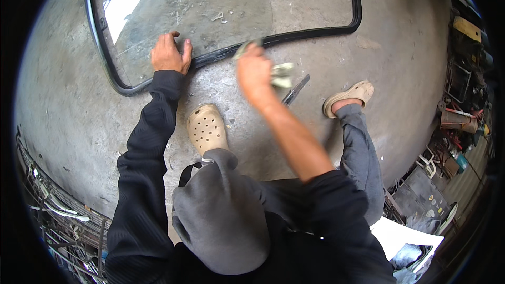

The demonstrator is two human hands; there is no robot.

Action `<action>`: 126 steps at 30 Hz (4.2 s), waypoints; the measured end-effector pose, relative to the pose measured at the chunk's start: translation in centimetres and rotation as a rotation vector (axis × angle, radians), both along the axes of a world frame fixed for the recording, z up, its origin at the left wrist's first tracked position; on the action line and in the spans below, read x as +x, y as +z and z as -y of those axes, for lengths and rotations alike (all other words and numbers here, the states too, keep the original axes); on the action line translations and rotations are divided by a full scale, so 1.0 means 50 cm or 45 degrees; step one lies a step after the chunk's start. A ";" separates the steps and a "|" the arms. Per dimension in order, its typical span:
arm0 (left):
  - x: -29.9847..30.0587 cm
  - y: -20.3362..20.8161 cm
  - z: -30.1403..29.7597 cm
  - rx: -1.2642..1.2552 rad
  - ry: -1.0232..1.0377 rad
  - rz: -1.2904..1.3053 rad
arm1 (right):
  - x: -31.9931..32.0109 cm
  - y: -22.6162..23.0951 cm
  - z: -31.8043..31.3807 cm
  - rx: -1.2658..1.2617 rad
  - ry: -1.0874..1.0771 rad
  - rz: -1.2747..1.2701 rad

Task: The person cleans a detached car windshield lying on the floor. They wipe the glass and rubber seal with a cloth, then use a razor blade to scrape the seal, and finish by wiping the seal again with the cloth.

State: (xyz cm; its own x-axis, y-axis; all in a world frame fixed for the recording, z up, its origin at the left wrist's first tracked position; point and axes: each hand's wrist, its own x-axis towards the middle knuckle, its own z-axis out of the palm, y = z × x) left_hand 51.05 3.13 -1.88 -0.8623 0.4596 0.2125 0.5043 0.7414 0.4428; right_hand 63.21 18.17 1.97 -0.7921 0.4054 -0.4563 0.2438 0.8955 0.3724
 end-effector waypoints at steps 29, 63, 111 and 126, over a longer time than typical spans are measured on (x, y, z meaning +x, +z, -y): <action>-0.005 -0.017 0.030 0.100 0.043 0.250 | -0.032 0.046 -0.133 -0.445 0.782 0.031; -0.005 -0.005 0.007 -0.011 0.031 0.074 | -0.074 0.025 -0.246 -0.561 1.261 0.038; -0.003 -0.008 0.021 -0.063 0.004 0.129 | -0.072 0.062 -0.215 -0.536 1.027 0.293; -0.005 -0.001 0.016 -0.003 0.000 0.227 | -0.028 0.078 -0.260 -0.531 0.840 0.314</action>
State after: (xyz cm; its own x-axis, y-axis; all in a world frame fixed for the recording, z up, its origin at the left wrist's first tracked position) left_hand 50.78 2.36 -1.93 -0.8861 0.4601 0.0552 0.4182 0.7426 0.5231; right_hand 61.80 31.15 5.86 -0.6653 -0.3509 -0.6589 -0.4272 0.9028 -0.0494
